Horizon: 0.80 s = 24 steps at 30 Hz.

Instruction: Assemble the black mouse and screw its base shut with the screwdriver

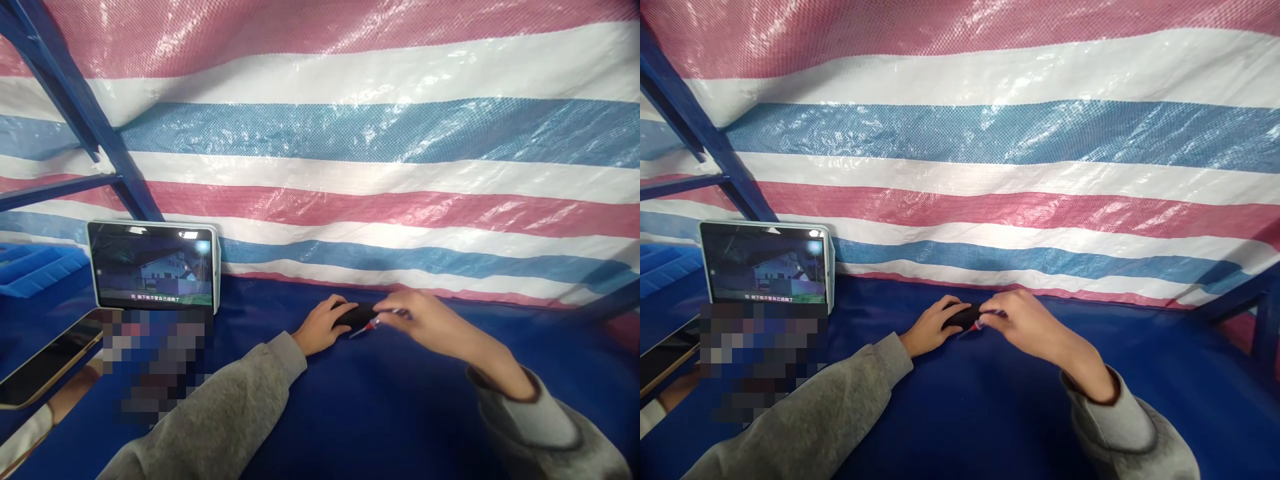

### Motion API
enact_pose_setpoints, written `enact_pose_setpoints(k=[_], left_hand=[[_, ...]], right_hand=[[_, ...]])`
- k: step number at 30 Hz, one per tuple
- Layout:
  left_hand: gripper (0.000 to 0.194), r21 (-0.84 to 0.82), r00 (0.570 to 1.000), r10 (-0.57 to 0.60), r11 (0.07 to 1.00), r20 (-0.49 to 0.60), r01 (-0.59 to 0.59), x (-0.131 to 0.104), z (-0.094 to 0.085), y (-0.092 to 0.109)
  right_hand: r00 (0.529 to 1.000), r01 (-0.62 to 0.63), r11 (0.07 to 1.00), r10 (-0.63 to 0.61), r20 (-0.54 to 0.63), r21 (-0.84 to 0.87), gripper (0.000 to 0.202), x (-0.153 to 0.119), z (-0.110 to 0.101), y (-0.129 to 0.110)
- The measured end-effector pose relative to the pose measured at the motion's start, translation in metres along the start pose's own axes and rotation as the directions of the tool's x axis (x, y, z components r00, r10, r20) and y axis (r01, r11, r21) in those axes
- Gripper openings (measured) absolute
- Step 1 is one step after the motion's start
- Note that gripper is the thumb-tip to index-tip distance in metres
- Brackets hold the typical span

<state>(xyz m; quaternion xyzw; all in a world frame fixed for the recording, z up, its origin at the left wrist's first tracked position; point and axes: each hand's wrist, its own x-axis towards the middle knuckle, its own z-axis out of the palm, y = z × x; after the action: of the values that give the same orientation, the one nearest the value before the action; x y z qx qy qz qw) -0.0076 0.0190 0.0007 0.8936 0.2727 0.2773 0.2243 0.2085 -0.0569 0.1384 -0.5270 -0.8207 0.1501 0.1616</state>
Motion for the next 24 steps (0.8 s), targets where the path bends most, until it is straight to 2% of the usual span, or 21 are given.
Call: enact_pose_setpoints(k=[2, 5, 8, 12, 14, 16, 17, 19, 21, 24], left_hand=[[0.047, -0.083, 0.998, -0.06, 0.995, -0.022, 0.058, 0.001, -0.002, -0.002], [0.043, -0.173, 0.99, -0.141, 0.975, -0.014, 0.137, 0.002, -0.005, -0.001], [0.037, -0.168, 0.986, -0.164, 0.973, -0.026, 0.157, 0.003, -0.007, 0.001], [0.031, -0.094, 0.984, -0.171, 0.982, -0.055, 0.166, 0.004, -0.01, 0.002], [0.03, -0.054, 0.983, -0.178, 0.983, -0.051, 0.175, 0.005, -0.01, 0.0], [0.032, -0.012, 0.985, -0.167, 0.986, -0.041, 0.167, 0.005, -0.008, -0.003], [0.033, 0.014, 0.987, -0.156, 0.988, -0.033, 0.156, 0.005, -0.007, -0.005], [0.034, 0.066, 0.992, -0.128, 0.989, -0.023, 0.129, 0.005, -0.004, -0.007], [0.034, 0.093, 0.994, -0.105, 0.99, -0.025, 0.107, 0.004, -0.003, -0.008], [0.031, 0.071, 0.995, -0.082, 0.994, -0.057, 0.086, 0.004, -0.003, -0.007]], right_hand=[[0.993, 0.069, 0.998, -0.068, 0.1, -0.007, 0.021, -0.002, 0.014, 0.004], [0.98, 0.117, 0.992, -0.108, 0.165, -0.049, 0.023, -0.003, 0.039, 0.009], [0.966, 0.121, 0.987, -0.091, 0.242, -0.109, 0.022, -0.003, 0.062, 0.01], [0.961, 0.107, 0.981, -0.06, 0.271, -0.164, 0.015, -0.007, 0.08, 0.007], [0.977, 0.124, 0.98, -0.093, 0.191, -0.156, 0.011, -0.009, 0.085, 0.008], [0.993, 0.114, 0.981, -0.117, -0.008, -0.156, 0.014, -0.009, 0.091, 0.012], [0.985, 0.09, 0.984, -0.111, -0.13, -0.157, 0.02, -0.009, 0.096, 0.015], [0.941, 0.004, 0.99, -0.053, -0.336, -0.142, 0.032, -0.008, 0.108, 0.025], [0.931, -0.051, 0.994, 0.011, -0.366, -0.101, 0.043, -0.007, 0.121, 0.034], [0.932, -0.123, 0.992, 0.111, -0.345, -0.014, 0.046, -0.005, 0.136, 0.043]])
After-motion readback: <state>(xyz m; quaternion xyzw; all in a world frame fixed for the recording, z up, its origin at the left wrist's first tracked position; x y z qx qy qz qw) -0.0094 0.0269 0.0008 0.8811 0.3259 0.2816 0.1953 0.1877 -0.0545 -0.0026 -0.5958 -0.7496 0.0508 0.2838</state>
